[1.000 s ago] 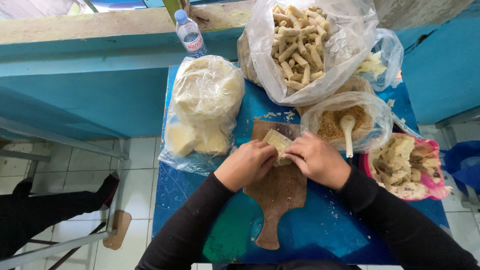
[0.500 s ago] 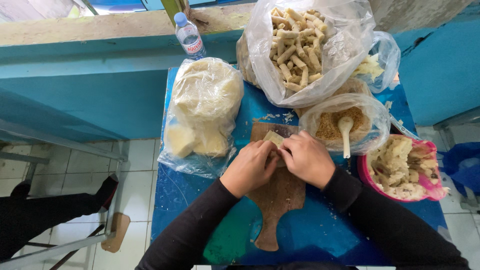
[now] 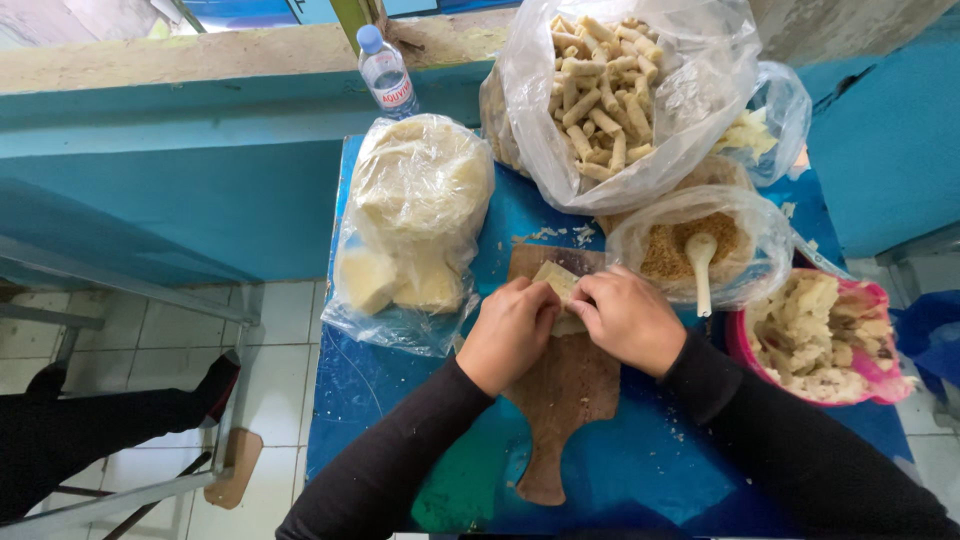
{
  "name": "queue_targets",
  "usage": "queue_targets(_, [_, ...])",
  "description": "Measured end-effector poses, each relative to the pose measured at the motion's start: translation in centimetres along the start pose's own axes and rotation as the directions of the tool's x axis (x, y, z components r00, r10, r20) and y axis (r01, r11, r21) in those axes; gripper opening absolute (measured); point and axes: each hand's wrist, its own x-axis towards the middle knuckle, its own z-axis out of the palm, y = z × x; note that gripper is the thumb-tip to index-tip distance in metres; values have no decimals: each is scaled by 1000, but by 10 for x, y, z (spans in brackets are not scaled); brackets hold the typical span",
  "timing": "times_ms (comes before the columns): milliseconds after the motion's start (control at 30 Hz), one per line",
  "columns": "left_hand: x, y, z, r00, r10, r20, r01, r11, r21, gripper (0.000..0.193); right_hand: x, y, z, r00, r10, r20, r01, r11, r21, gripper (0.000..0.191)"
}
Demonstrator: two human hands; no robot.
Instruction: The person flattens pieces of dough on a wooden board, sprinkles brown sugar from a plastic-lined container using a spoon, and folds the dough over the sugar filling. They work through several dough pieces one at a time, with finished pieces set aside and scraps collected in a pink bowl.
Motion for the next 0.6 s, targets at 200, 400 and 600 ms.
queue_targets(200, [0, -7, 1, 998, 27, -52, -30, 998, -51, 10, -4, -3, -2, 997, 83, 1, -83, 997, -6, 17])
queue_targets(400, [-1, -10, 5, 995, 88, 51, -92, 993, 78, 11, 0, -4, -5, 992, -83, -97, 94, 989, 118, 7])
queue_targets(600, [-4, -9, -1, 988, 117, 99, -127, 986, 106, 15, -10, -10, -8, 969, -227, -94, 227, 974, -9, 31])
